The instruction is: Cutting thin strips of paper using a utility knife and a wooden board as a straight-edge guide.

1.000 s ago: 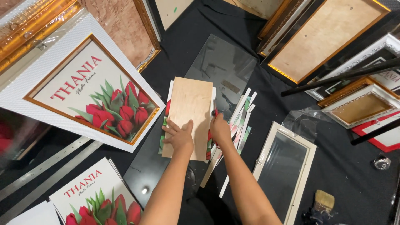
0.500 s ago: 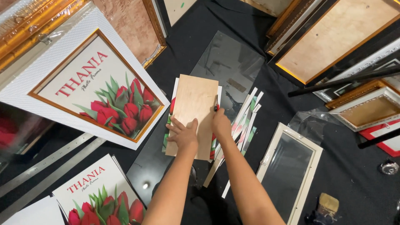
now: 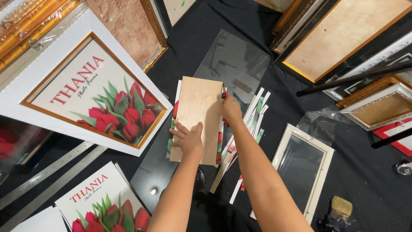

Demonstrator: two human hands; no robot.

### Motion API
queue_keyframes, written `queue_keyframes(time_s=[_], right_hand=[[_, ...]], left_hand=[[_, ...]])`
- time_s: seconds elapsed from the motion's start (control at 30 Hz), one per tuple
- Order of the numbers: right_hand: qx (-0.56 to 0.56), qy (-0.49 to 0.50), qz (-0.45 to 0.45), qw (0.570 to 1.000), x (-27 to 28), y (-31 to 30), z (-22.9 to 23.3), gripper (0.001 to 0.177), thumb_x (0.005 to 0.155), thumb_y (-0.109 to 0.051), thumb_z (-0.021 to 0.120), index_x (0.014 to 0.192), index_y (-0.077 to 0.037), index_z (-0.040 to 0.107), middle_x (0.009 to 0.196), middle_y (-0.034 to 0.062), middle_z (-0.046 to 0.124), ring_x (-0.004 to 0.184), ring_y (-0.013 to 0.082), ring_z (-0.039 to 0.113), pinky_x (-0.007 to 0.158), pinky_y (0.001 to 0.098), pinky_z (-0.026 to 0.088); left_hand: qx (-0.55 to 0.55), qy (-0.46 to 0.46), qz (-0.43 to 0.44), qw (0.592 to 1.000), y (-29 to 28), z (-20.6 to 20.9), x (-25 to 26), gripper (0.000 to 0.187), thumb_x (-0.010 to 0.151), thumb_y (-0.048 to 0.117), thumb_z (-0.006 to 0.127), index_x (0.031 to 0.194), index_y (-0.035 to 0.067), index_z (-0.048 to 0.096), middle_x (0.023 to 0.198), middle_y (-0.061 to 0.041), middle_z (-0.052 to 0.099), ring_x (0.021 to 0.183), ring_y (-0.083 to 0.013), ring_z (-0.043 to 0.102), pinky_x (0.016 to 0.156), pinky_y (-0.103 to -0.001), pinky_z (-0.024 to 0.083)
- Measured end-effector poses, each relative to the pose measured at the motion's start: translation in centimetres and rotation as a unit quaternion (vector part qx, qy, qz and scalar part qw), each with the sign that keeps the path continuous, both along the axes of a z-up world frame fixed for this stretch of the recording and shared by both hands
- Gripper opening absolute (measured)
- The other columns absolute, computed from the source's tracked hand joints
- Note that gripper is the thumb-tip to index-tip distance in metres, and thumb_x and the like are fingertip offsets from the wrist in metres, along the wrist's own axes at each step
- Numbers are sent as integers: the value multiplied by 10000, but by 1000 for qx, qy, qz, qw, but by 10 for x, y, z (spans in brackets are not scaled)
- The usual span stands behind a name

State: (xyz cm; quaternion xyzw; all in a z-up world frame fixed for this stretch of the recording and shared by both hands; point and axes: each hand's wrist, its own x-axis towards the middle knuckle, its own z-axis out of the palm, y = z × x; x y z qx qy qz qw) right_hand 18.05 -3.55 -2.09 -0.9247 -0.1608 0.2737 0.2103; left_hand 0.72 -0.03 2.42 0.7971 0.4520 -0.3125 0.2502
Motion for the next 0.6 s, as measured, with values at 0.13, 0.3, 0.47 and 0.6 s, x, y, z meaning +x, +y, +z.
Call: queue_keyframes(time_s=[0.13, 0.3, 0.47, 0.6], right_hand=[[-58, -17, 56, 997, -41, -15, 12, 294, 1021, -197, 243, 1134, -21, 450, 1085, 300, 691, 1069, 500, 682, 932, 588, 543], [-61, 27, 37, 997, -104, -61, 58, 298, 1046, -270, 355, 1142, -38, 515, 1028, 282, 706, 1029, 470, 706, 869, 562, 579], [-41, -3, -33, 999, -62, -63, 46, 434, 1030, -437, 489, 1228, -53, 443, 1144, 293, 682, 1111, 487, 668, 935, 588, 536], [-14, 4, -20, 1000, -58, -53, 47, 590, 951, -470, 654, 1278, -42, 413, 1227, 288, 657, 1170, 466, 647, 995, 571, 520]], left_hand=[[10, -3, 0, 1000, 3, -32, 2, 880, 975, -30, 590, 1517, 521, 167, 1598, -437, -167, 1454, -686, -86, 1008, -878, 219], [12, 1, -21, 1000, 5, -40, -2, 1204, 737, -2, 907, 1548, 506, 175, 1582, -450, -182, 1448, -692, -58, 995, -866, 262], [17, -4, -23, 1000, 4, -38, -1, 1250, 683, 33, 950, 1553, 503, 184, 1588, -447, -166, 1453, -687, -55, 998, -868, 262], [19, -4, -21, 1000, 4, -49, 0, 1312, 641, 40, 979, 1555, 511, 163, 1571, -462, -185, 1446, -693, -48, 988, -875, 262]])
